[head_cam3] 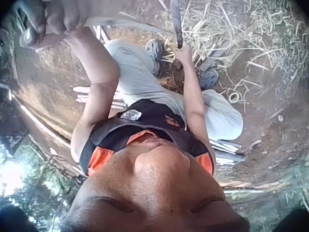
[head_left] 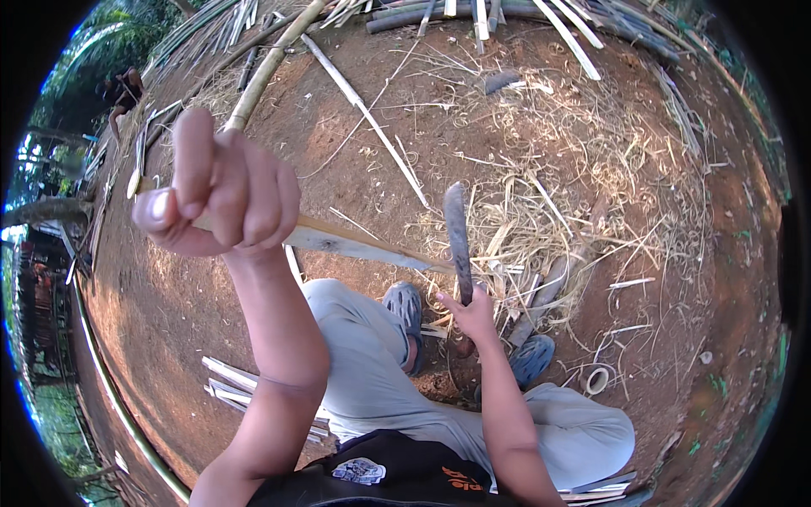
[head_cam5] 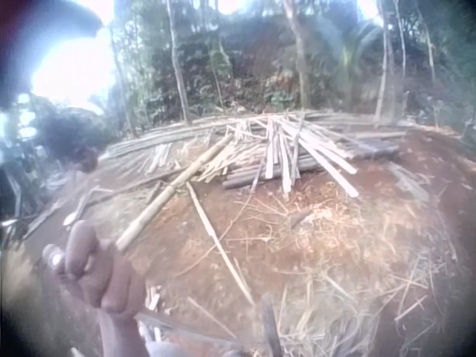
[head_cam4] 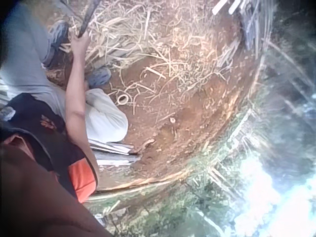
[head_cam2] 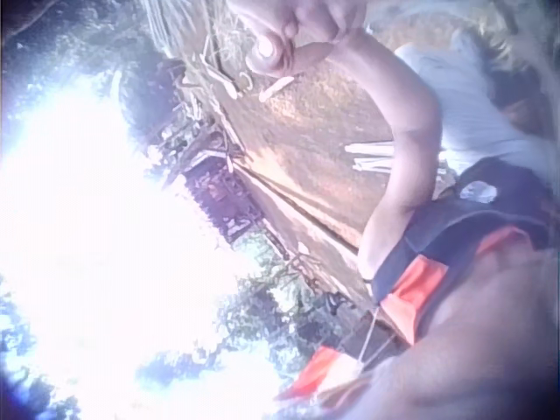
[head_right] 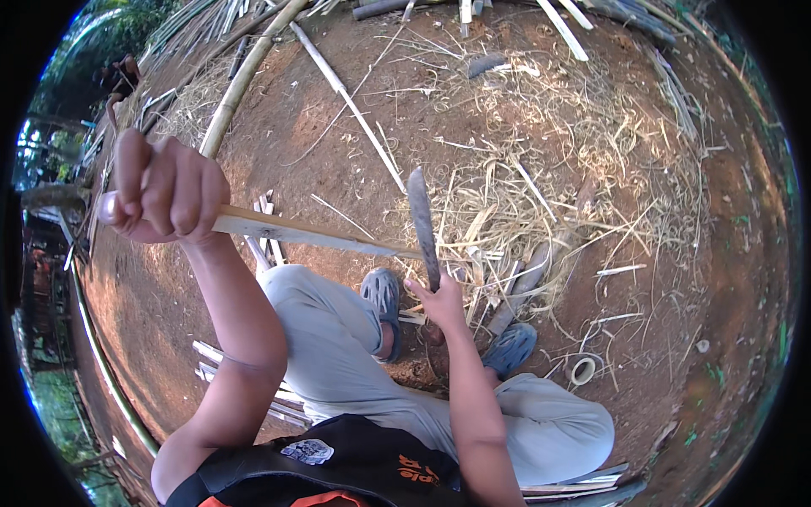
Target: The person sits on the ground and uses a machete to split long bamboo poles into thin strips. They hold the bamboo with one hand and strike it with the machete to separate the sections, then use the blade to shave and refine the edges of the resulting strips.
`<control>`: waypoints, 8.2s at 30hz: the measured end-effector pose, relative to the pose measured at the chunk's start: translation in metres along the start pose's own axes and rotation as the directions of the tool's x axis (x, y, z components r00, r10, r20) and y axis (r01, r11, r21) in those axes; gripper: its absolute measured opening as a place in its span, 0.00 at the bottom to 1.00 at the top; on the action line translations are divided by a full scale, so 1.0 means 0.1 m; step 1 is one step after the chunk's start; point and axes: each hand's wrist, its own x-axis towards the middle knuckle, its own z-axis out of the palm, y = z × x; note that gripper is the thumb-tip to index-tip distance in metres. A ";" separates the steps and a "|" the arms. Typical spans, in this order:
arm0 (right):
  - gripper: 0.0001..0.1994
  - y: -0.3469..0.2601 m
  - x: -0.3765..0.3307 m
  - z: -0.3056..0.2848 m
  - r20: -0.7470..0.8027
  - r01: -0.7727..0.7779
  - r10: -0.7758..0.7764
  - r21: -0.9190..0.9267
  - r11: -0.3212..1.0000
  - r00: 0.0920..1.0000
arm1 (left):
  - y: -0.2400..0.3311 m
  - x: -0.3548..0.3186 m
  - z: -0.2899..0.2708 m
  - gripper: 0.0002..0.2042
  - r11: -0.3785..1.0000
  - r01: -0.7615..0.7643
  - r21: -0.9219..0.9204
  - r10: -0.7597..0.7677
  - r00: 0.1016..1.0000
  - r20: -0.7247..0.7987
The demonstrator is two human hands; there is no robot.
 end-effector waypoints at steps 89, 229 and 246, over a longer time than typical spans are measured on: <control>0.10 -1.38 -1.44 -0.56 -0.253 0.479 -0.470 -0.030 0.877 0.845 | -0.95 0.12 0.75 0.23 0.736 0.316 0.598 0.253 0.691 -0.677; 0.11 -0.49 -0.70 -0.03 -0.049 0.213 -0.232 -0.249 0.945 0.972 | -0.62 -0.22 0.55 0.22 0.713 0.256 0.653 0.440 0.563 -0.700; 0.13 1.01 -0.28 0.42 -0.022 -0.076 0.073 -0.367 0.927 0.997 | -0.57 -0.10 0.32 0.23 0.756 0.211 0.620 0.374 0.637 -0.674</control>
